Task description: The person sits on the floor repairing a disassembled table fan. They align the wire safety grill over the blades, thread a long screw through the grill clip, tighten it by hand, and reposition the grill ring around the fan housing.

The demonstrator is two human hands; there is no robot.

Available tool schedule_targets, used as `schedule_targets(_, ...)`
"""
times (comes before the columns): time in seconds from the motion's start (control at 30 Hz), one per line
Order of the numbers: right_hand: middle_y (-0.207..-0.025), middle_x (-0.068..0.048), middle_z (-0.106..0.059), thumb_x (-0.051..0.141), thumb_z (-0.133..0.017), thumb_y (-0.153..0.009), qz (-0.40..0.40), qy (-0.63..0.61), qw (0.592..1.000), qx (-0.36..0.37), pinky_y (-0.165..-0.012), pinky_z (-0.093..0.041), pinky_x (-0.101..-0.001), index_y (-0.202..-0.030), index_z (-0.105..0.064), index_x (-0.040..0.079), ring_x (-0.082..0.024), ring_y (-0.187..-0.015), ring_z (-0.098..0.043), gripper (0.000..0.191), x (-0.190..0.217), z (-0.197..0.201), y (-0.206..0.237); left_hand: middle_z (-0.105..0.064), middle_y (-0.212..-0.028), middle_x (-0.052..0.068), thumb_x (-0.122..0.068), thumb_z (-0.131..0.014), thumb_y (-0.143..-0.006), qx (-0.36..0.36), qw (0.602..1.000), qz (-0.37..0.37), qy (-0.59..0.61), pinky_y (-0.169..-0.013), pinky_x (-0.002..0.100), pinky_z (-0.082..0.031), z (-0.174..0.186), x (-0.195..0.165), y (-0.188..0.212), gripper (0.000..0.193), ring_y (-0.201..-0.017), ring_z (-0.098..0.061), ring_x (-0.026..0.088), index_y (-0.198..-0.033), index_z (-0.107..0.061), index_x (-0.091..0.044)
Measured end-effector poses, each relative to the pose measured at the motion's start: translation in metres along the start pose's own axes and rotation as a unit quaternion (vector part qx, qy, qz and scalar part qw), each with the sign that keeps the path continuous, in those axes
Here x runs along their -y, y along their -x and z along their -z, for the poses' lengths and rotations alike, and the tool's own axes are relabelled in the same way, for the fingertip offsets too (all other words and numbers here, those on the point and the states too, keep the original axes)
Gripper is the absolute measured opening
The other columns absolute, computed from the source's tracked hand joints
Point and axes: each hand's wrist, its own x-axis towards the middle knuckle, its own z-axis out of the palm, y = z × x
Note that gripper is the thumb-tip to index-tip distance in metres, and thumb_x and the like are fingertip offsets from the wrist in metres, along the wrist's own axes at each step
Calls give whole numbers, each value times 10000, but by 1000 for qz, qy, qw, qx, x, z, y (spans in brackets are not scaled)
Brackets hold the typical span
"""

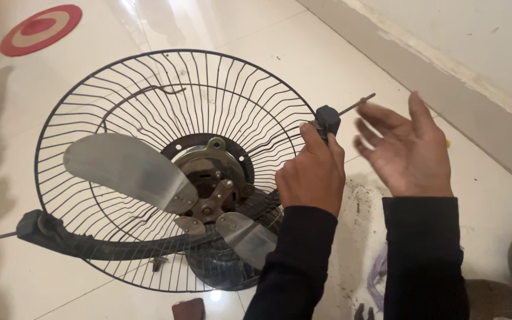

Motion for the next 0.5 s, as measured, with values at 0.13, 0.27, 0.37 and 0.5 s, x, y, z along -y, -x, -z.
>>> schedule_targets(0.13,-1013,-130,-540,338,-583,-1060,7,-110,994,27,-901,-482,-402,-605,-510,88,-257,-1039,-572,525,9,-3,8,-649,-542,132,-328,-606,-1001,27,999,16,8,-417,483,-493,1,-2,0,413,-455,-656,352,-1198,-502,19)
schedule_targets(0.27,-1087,-93,-599,335,-572,-1070,12,28,1000,4,-903,-470,-359,-972,-673,74,-212,-1039,-557,297,5,-5,8,-656,-566,123,-308,-591,-1021,24,999,18,25,-413,477,-491,1,-2,3,388,-477,-667,341,-1211,-492,14)
schedule_targets(0.37,-1070,-32,-638,321,-572,-1005,-25,77,997,-11,-847,-463,-307,-1180,-706,58,-154,-996,-552,343,-9,-8,-1,-661,-573,125,-304,-593,-1011,25,999,13,27,-400,476,-487,2,-1,3,417,-468,-666,341,-1227,-473,32)
schedule_targets(0.5,-1045,22,-621,262,-642,-1001,-2,96,995,5,-818,-449,-289,-1206,-647,57,-113,-973,-536,290,-23,-10,-11,-658,-572,133,-309,-589,-1019,38,999,18,26,-413,473,-488,3,-1,2,400,-480,-666,345,-1210,-465,19)
